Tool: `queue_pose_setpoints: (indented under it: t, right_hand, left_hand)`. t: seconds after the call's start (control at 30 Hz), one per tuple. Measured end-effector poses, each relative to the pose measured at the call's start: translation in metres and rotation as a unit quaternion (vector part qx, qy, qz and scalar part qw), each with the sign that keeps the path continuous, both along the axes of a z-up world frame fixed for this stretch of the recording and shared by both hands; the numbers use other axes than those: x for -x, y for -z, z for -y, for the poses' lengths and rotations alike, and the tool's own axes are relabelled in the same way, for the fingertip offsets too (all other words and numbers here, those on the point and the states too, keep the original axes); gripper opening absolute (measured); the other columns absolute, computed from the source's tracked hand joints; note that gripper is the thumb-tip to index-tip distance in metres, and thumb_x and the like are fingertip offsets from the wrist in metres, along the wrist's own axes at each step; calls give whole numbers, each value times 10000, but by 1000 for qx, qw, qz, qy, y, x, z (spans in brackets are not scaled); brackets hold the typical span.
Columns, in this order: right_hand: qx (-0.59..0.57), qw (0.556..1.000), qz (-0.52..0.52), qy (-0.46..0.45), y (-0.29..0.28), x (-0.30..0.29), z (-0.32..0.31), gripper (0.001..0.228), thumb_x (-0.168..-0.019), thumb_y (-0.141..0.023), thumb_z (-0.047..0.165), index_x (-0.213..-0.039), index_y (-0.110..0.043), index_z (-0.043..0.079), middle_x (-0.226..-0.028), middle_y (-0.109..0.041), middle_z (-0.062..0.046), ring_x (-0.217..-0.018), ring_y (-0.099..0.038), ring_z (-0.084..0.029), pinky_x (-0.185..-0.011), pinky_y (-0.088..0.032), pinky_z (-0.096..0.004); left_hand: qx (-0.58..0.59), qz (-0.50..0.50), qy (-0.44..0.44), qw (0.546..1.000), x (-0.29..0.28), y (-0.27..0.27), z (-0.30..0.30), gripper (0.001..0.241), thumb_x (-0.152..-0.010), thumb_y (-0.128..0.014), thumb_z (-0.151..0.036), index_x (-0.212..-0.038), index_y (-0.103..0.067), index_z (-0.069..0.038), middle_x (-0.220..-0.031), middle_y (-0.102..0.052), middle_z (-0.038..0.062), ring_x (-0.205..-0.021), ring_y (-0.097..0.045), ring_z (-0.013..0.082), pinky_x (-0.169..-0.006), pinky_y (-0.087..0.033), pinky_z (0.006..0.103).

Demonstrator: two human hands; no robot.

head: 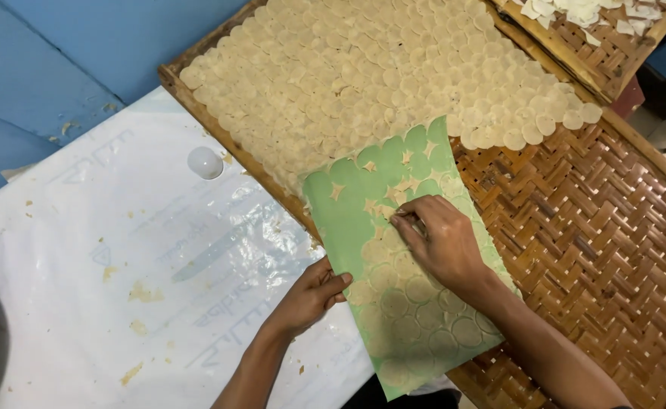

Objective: Picking small dough circles from a stencil sheet and placing them onto a bamboo drying tray.

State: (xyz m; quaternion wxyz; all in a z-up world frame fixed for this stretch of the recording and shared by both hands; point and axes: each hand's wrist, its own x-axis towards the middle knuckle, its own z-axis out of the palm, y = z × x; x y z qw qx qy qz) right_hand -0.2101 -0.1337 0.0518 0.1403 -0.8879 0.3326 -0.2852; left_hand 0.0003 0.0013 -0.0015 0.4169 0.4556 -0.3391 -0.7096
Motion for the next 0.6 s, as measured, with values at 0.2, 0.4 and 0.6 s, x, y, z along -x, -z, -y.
queue_pose_setpoints:
  t: [0.2,0.4,0.6]
  right_hand:
    - [27,993,-48,-103,-3,-4,-9,320,-921,-627,-19,-1235,-673,23,-1035,-671,-161,-888,-641,-246,-696,-605,-321]
    - [108,958,-189,-186,-5,-3,-18,377,-880,-716,33,-1255,-668,31,-1025,-638,-112,-904,-564,-260,-708,-543,-369]
    - [78,973,-116,-185,-15,-8,-16,85,-992,-658,114,-970,-618,42,-978,-579,-109,-839,-543,-277,-691,-473,-388]
  left_hand:
    - [-7,-9,0,1000,0,-2,0,368,-1017,-547,-209,-1378,-601,-160,-915,-546,-79,-722,-364,95,-737,-399,295]
    - [-22,-13,-10,1000,0,-6,1,323,-1013,-562,-176,-1331,-615,-163,-785,-361,-63,-693,-314,90,-692,-364,270]
    - [-20,-33,-26,999,3,-4,0,227,-1031,-557,-148,-1239,-644,-119,-823,-439,-42,-721,-343,94,-661,-317,270]
